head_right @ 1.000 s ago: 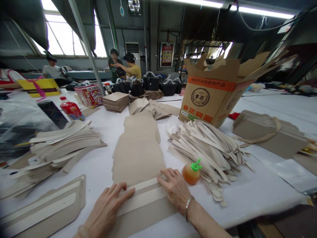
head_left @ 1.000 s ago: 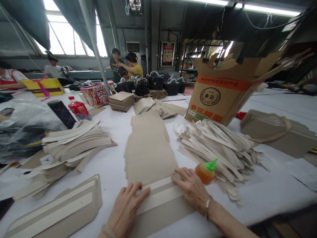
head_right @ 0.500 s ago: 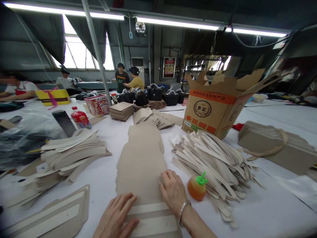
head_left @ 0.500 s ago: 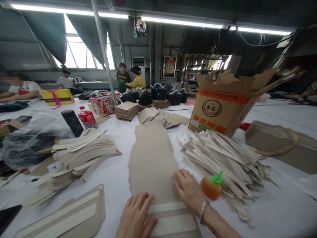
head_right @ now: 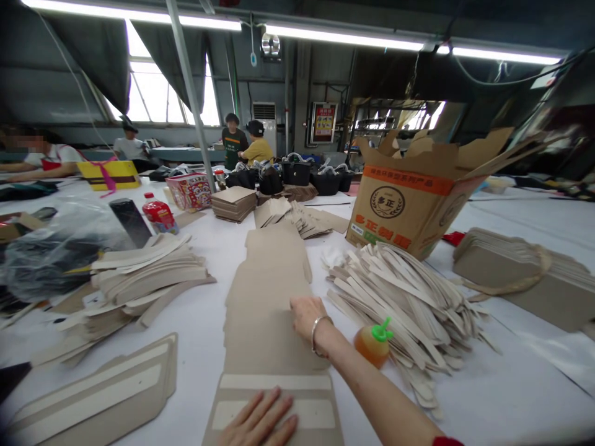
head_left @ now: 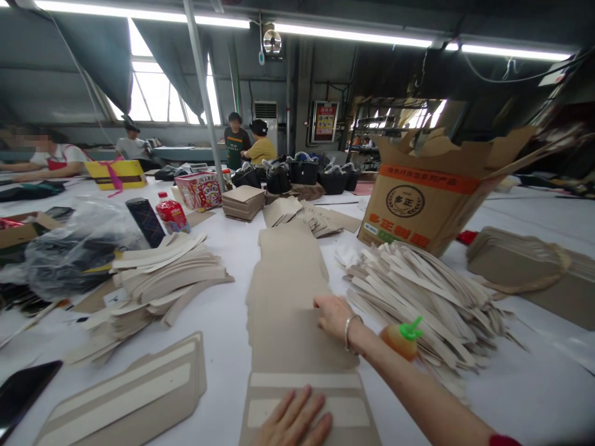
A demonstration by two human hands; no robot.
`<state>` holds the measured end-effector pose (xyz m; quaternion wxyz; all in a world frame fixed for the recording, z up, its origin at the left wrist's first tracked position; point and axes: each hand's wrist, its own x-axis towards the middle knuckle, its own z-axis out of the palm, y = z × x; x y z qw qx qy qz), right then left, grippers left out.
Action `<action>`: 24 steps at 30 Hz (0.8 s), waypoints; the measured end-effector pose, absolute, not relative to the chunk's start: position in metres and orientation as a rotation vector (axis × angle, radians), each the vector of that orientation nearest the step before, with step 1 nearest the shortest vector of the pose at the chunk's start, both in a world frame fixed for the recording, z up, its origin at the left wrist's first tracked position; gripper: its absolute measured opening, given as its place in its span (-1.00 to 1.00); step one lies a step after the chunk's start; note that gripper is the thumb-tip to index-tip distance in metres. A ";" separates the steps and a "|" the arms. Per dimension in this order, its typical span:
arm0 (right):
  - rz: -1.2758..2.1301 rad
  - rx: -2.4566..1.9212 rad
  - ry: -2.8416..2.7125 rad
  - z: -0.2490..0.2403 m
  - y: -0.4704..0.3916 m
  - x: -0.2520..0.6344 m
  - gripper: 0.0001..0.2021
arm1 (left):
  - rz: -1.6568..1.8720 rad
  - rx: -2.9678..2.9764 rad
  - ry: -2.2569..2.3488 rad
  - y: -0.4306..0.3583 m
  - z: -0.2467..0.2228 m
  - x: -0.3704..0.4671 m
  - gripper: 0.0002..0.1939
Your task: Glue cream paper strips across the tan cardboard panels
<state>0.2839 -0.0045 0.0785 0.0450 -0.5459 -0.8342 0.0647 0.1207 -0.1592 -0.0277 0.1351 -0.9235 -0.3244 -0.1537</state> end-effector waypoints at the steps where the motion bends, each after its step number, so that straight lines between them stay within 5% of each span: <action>1: 0.193 -1.641 -2.526 0.088 -0.006 0.283 -0.95 | -0.408 -2.728 -0.972 -0.161 -0.023 0.120 -0.48; 10: 0.456 -1.231 -2.172 0.179 -0.047 0.302 -0.84 | -0.289 -3.098 -1.267 -0.165 -0.010 0.122 -0.17; 17: 0.725 -1.278 -1.988 0.165 -0.079 0.333 -0.85 | -0.218 -3.027 -1.561 -0.174 0.001 0.126 -0.04; 24: 0.761 -1.434 -1.700 0.146 -0.088 0.367 -0.82 | -0.233 -2.904 -1.511 -0.180 -0.001 0.120 -0.18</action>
